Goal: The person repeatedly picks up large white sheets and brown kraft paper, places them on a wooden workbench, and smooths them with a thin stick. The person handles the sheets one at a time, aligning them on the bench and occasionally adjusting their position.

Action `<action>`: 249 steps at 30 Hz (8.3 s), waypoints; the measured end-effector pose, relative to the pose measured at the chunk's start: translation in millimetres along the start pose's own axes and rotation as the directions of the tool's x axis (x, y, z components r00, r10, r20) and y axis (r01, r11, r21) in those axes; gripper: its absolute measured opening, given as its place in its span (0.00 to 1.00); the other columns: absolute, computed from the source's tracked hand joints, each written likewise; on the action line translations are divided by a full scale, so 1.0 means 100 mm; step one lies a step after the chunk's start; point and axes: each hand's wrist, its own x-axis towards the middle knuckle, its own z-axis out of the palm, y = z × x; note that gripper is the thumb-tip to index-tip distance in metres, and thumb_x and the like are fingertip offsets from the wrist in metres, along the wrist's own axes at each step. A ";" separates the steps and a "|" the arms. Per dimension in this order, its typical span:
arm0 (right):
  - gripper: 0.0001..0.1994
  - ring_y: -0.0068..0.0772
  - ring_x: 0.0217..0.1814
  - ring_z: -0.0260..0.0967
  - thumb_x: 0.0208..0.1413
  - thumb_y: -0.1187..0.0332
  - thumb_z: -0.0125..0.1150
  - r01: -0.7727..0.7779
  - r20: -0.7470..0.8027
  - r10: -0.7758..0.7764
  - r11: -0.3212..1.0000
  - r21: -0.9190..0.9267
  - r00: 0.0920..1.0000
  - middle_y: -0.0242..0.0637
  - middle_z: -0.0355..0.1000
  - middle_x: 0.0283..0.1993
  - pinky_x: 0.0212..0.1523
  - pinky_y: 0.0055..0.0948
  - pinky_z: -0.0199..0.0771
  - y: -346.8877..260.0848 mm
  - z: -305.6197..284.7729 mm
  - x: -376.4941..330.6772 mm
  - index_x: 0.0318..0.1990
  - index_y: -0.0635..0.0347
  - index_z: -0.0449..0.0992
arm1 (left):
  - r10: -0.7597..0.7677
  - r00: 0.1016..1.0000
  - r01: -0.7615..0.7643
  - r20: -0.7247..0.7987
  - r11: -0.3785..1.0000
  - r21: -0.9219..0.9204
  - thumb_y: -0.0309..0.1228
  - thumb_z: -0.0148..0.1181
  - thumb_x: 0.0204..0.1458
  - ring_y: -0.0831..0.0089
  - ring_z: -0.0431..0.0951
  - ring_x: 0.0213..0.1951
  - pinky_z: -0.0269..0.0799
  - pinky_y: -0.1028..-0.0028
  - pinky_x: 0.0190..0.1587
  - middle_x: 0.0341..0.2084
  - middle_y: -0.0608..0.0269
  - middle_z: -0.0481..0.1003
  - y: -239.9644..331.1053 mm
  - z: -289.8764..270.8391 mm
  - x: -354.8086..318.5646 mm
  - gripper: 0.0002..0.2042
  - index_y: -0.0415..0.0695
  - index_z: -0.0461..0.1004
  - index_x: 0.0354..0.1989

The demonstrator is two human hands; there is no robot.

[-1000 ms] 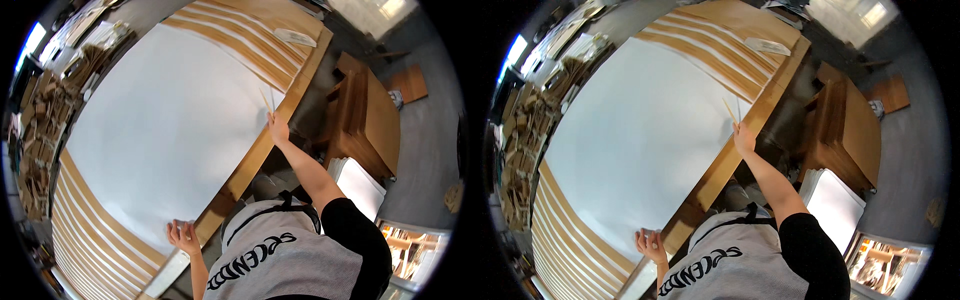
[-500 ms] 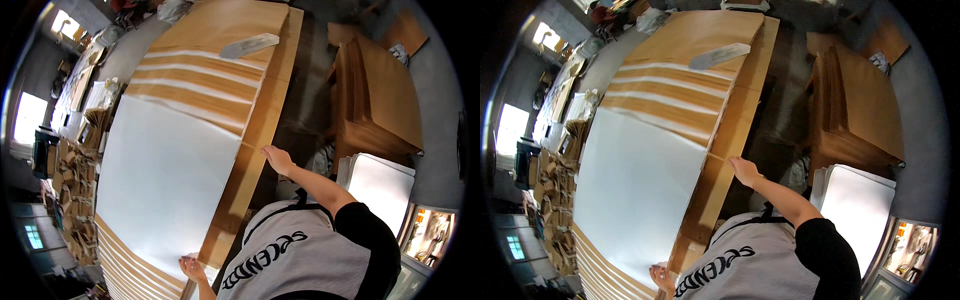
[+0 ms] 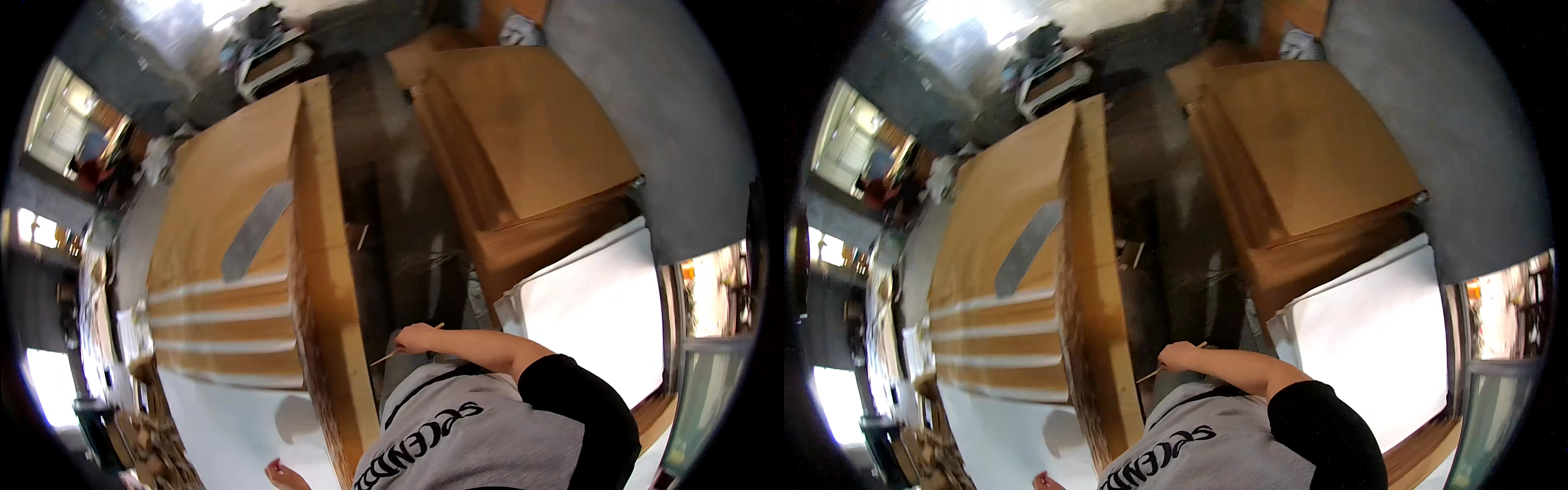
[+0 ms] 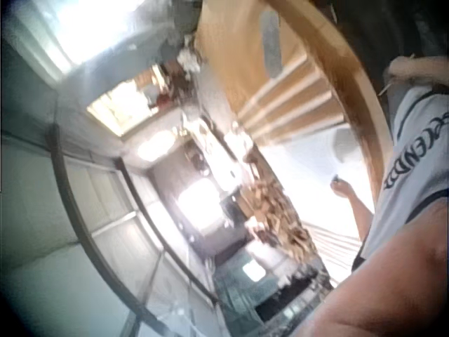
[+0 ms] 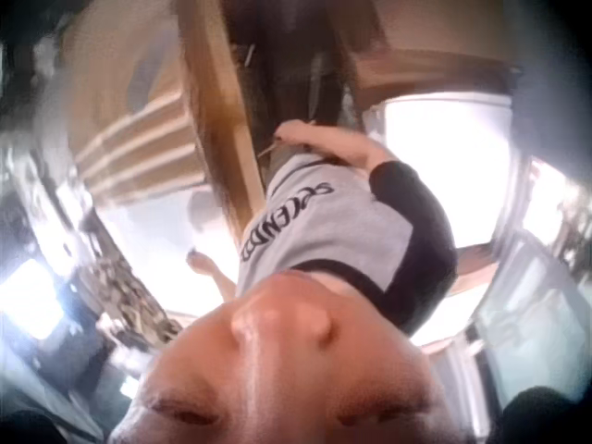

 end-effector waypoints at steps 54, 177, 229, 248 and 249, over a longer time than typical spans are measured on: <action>0.12 0.39 0.33 0.70 0.50 0.62 0.45 -0.338 0.108 0.900 -0.266 0.903 -0.422 0.43 0.71 0.31 0.32 0.36 0.69 6.44 -5.74 -0.84 0.34 0.56 0.74 | 0.476 -0.050 -0.264 0.878 0.841 -0.472 0.29 0.51 0.49 0.74 0.73 0.22 0.70 0.76 0.24 0.23 0.59 0.73 12.95 1.06 4.86 0.07 0.38 0.70 0.32; 0.13 0.16 0.22 0.56 0.45 0.56 0.59 0.804 0.357 0.933 -0.242 0.542 0.040 0.23 0.64 0.20 0.23 0.19 0.57 3.21 -4.16 0.63 0.29 0.56 0.77 | 0.379 -0.540 -0.131 0.752 0.844 -0.520 0.43 0.53 0.48 0.71 0.66 0.12 0.59 0.78 0.12 0.20 0.57 0.69 12.77 1.44 1.37 0.20 0.40 0.60 0.41; 0.13 0.46 0.33 0.68 0.54 0.58 0.43 -0.219 -0.040 0.953 -0.029 0.975 -0.301 0.42 0.70 0.32 0.31 0.40 0.67 3.88 -4.45 0.03 0.38 0.55 0.70 | 0.378 -0.448 0.002 0.810 0.907 -0.422 0.43 0.56 0.45 0.76 0.64 0.13 0.58 0.77 0.14 0.16 0.66 0.66 12.22 1.48 1.78 0.15 0.45 0.65 0.32; 0.12 0.48 0.35 0.67 0.52 0.61 0.44 0.019 0.526 0.599 -0.649 0.761 -0.604 0.44 0.70 0.32 0.35 0.42 0.67 2.63 -2.31 -0.47 0.30 0.59 0.70 | 0.526 -0.403 -0.248 0.749 0.724 -0.643 0.42 0.50 0.51 0.78 0.61 0.11 0.53 0.82 0.11 0.13 0.66 0.64 12.38 1.61 1.93 0.13 0.43 0.67 0.31; 0.12 0.49 0.35 0.68 0.51 0.61 0.44 0.033 0.562 0.609 -0.661 0.750 -0.560 0.45 0.70 0.32 0.35 0.41 0.68 2.57 -2.13 -0.43 0.30 0.60 0.69 | 0.485 -0.405 -0.244 0.775 0.760 -0.603 0.43 0.50 0.51 0.78 0.61 0.12 0.53 0.82 0.11 0.15 0.67 0.65 12.41 1.64 1.97 0.14 0.44 0.67 0.32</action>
